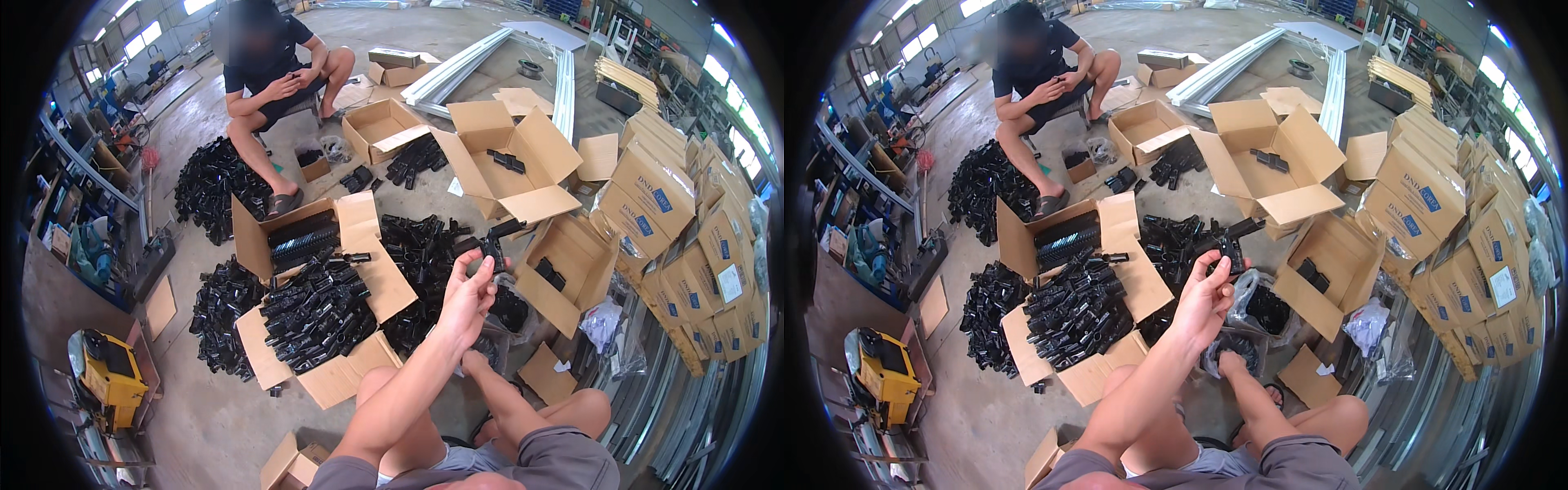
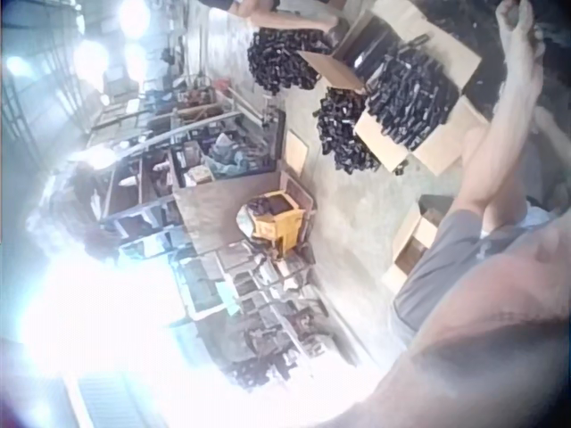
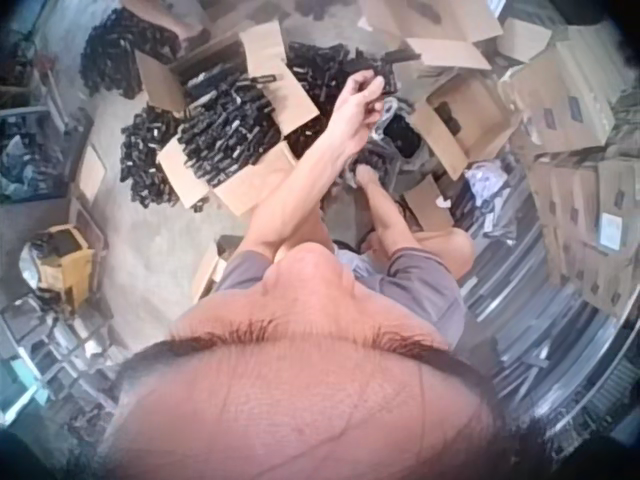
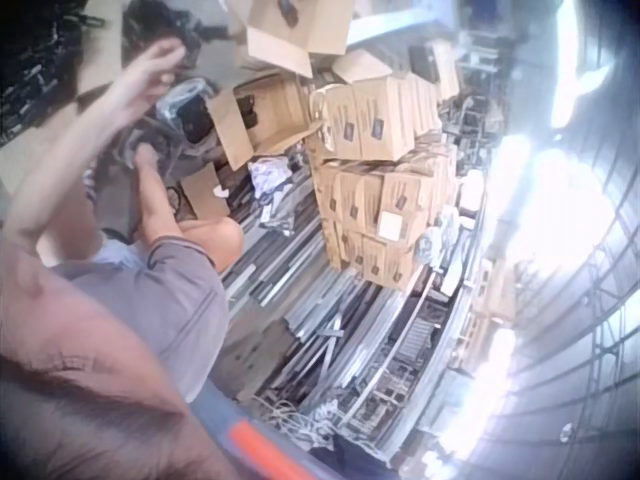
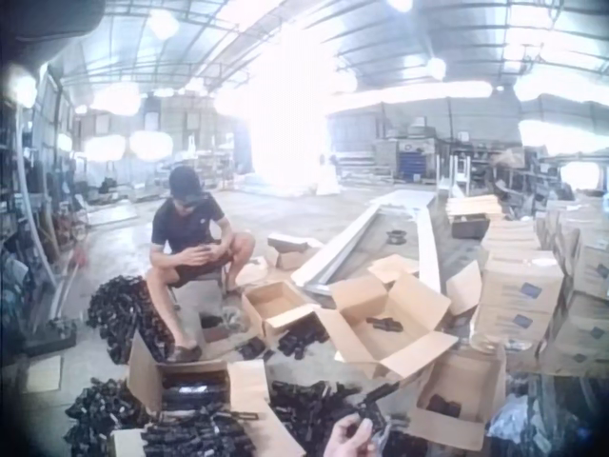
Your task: The person joins two black plastic hinge components together by hand and places the assembled units into a small plastic bin located between their feet.
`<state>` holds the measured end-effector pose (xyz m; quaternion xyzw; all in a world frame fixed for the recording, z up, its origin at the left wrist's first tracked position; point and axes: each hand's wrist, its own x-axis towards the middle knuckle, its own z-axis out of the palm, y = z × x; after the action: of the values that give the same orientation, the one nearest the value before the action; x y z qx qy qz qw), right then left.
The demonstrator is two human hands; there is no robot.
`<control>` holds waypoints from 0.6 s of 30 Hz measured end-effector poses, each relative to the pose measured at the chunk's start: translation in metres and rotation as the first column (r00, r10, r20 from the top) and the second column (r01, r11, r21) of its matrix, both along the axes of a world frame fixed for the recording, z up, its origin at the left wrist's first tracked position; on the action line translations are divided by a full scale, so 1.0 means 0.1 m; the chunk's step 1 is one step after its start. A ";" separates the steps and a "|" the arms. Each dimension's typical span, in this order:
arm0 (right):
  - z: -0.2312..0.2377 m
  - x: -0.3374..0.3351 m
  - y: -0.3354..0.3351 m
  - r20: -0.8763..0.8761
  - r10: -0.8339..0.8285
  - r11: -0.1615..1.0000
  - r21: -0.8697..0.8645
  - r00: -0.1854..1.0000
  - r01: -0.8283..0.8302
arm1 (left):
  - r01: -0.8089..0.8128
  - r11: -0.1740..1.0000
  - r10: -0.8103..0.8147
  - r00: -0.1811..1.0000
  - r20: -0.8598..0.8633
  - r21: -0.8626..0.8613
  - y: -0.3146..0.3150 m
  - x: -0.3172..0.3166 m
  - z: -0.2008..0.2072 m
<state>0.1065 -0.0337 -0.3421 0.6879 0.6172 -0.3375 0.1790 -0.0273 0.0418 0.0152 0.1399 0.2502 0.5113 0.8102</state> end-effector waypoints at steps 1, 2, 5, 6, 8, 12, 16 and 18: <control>0.02 0.01 0.01 -0.034 0.021 0.999 -0.026 0.999 -0.022 | -0.001 1.000 0.001 1.000 -0.003 0.001 0.00 0.00 0.00; 0.05 0.02 0.01 -0.068 0.039 0.998 -0.051 0.997 -0.043 | -0.006 1.000 0.006 1.000 0.000 -0.001 0.01 0.00 -0.01; 0.13 0.15 0.05 -0.138 -0.030 0.981 0.185 0.990 0.056 | -0.003 1.000 0.003 1.000 0.004 -0.004 0.03 0.05 0.01; 0.18 0.31 0.13 -0.187 0.055 0.968 0.250 0.981 -0.007 | -0.006 1.000 0.006 1.000 0.001 -0.004 0.04 0.09 0.02; 0.80 0.29 0.34 -0.278 0.154 0.942 0.329 0.948 -0.056 | -0.043 0.998 0.043 0.999 -0.015 -0.039 0.04 -0.03 -0.06; 2.15 0.54 0.65 -0.639 0.120 0.863 0.445 0.760 0.238 | -0.050 0.999 0.051 0.998 -0.042 0.005 0.04 0.00 -0.06; 3.06 0.79 0.70 -0.941 0.052 0.682 0.279 0.335 0.676 | -0.069 0.997 0.072 0.994 -0.083 0.036 -0.06 0.25 0.03; 3.42 0.77 0.63 -0.953 0.059 0.574 0.276 0.297 0.771 | -0.115 0.990 0.126 0.981 -0.147 0.080 -0.17 0.31 0.00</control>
<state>0.1832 0.0289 -0.0002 0.5293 0.4892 -0.4143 -0.5558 0.0035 0.0251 0.0154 0.1919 0.3005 0.5559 0.7509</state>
